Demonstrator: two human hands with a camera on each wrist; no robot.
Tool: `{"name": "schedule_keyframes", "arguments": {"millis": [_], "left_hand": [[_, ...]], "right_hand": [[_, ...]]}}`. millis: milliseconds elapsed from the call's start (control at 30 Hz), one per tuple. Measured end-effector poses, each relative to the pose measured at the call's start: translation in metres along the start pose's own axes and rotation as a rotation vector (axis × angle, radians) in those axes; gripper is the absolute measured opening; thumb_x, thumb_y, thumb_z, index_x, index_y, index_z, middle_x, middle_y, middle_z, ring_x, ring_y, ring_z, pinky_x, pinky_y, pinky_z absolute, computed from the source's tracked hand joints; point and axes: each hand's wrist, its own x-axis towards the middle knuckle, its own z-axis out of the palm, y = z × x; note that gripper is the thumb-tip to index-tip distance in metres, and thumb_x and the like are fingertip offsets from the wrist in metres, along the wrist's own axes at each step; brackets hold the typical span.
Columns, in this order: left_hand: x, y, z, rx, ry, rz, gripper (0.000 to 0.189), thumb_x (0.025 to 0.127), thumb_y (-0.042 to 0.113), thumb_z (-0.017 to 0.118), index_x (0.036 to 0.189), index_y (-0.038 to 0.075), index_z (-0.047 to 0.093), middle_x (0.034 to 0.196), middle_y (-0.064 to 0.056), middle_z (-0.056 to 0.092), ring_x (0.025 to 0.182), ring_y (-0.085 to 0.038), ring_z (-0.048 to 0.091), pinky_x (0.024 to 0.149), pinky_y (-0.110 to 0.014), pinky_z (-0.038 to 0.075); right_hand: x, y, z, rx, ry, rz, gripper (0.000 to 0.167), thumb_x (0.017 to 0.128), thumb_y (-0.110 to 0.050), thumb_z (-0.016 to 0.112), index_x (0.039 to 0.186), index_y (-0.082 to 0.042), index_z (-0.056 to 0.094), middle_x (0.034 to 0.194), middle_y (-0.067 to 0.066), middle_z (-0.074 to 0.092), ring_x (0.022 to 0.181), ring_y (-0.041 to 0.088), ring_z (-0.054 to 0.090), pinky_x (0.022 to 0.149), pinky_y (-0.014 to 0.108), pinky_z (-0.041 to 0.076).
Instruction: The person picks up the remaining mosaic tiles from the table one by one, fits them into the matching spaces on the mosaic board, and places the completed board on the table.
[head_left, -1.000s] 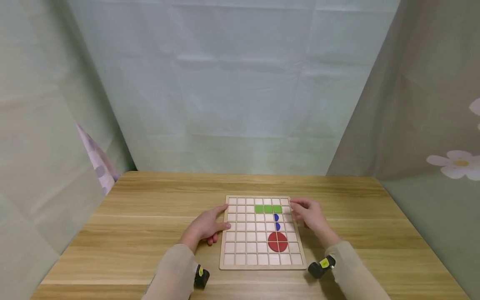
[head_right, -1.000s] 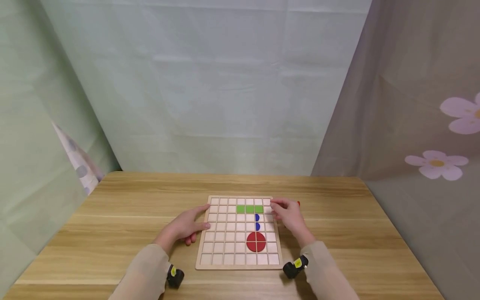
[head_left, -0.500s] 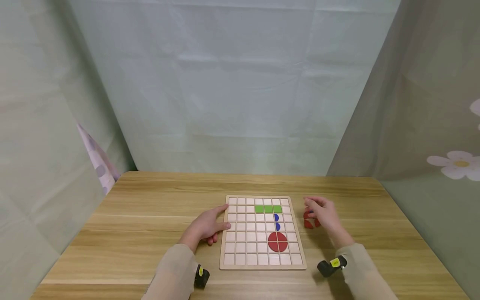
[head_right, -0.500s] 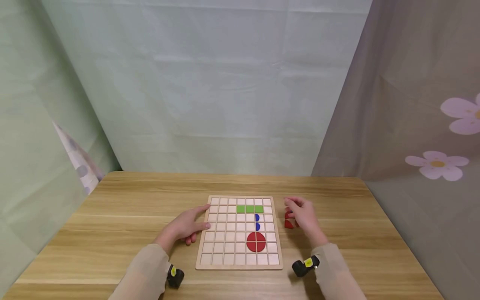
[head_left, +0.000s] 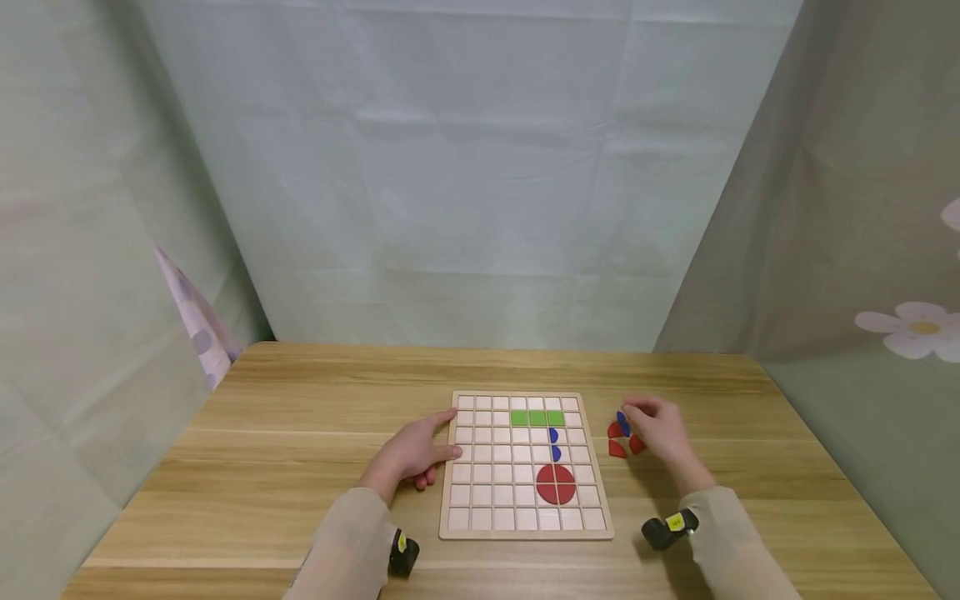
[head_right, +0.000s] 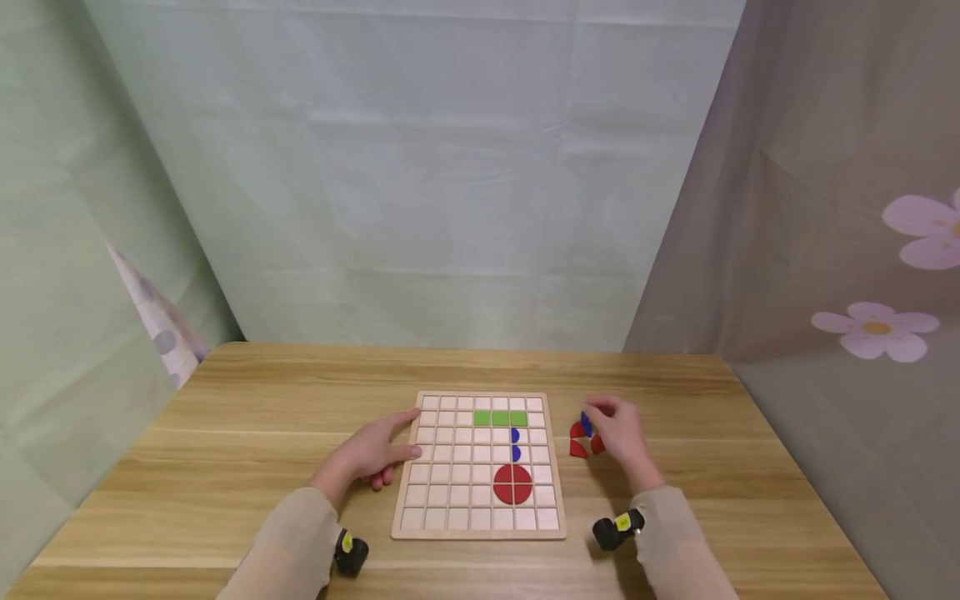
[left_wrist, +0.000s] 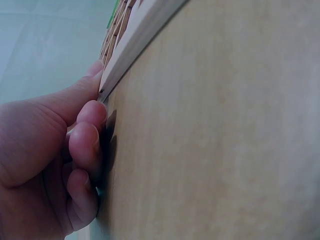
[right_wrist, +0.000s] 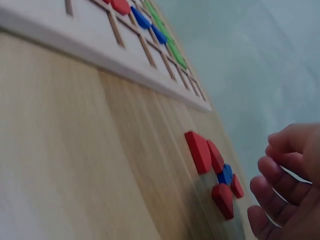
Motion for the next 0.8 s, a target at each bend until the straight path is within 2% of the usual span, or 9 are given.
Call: {"name": "schedule_keyframes", "arguments": {"millis": [133, 233, 367, 567, 700, 800], "left_hand": [[0.001, -0.001, 0.0, 0.005, -0.001, -0.001, 0.071, 0.089, 0.032, 0.065, 0.15, 0.027, 0.028, 0.046, -0.003, 0.049, 0.037, -0.013, 0.043, 0.038, -0.026, 0.044], [0.001, -0.001, 0.0, 0.006, -0.003, -0.005, 0.071, 0.089, 0.032, 0.064, 0.15, 0.028, 0.028, 0.047, -0.003, 0.049, 0.038, -0.013, 0.043, 0.038, -0.026, 0.044], [0.001, -0.001, -0.001, 0.007, -0.006, -0.005, 0.071, 0.09, 0.032, 0.064, 0.15, 0.028, 0.027, 0.047, -0.003, 0.049, 0.038, -0.013, 0.043, 0.038, -0.026, 0.044], [0.0, 0.0, -0.001, 0.01, -0.005, 0.011, 0.071, 0.09, 0.03, 0.064, 0.15, 0.026, 0.027, 0.046, -0.003, 0.049, 0.037, -0.013, 0.044, 0.038, -0.026, 0.044], [0.0, 0.001, -0.001, 0.012, -0.008, 0.009, 0.071, 0.09, 0.03, 0.064, 0.15, 0.026, 0.027, 0.046, -0.003, 0.049, 0.037, -0.013, 0.044, 0.038, -0.026, 0.044], [0.0, 0.002, -0.001, 0.014, -0.01, 0.004, 0.071, 0.09, 0.03, 0.064, 0.15, 0.026, 0.027, 0.046, -0.004, 0.049, 0.038, -0.013, 0.044, 0.039, -0.027, 0.044]], "right_hand": [[0.001, 0.006, -0.001, -0.069, -0.01, -0.022, 0.025, 0.092, -0.012, 0.058, 0.109, 0.005, 0.064, 0.103, 0.021, 0.065, 0.082, 0.019, 0.055, 0.064, 0.022, 0.046], [0.002, 0.012, -0.002, -0.128, -0.002, -0.084, 0.02, 0.089, -0.006, 0.06, 0.103, 0.007, 0.067, 0.1, 0.022, 0.066, 0.085, 0.024, 0.059, 0.067, 0.024, 0.047], [0.003, 0.017, -0.002, -0.223, -0.013, -0.136, 0.019, 0.087, -0.005, 0.061, 0.101, 0.007, 0.067, 0.102, 0.024, 0.066, 0.092, 0.031, 0.061, 0.075, 0.034, 0.051], [0.003, 0.014, -0.002, -0.308, -0.066, -0.113, 0.025, 0.089, -0.008, 0.059, 0.108, 0.007, 0.066, 0.111, 0.028, 0.063, 0.104, 0.039, 0.058, 0.087, 0.05, 0.048], [0.002, 0.013, -0.002, -0.334, -0.089, -0.095, 0.027, 0.09, -0.008, 0.058, 0.112, 0.007, 0.064, 0.111, 0.027, 0.062, 0.102, 0.037, 0.058, 0.086, 0.049, 0.049], [0.002, 0.012, -0.001, -0.341, -0.089, -0.093, 0.024, 0.09, -0.008, 0.059, 0.109, 0.006, 0.066, 0.107, 0.025, 0.064, 0.097, 0.035, 0.059, 0.083, 0.048, 0.049]]}}
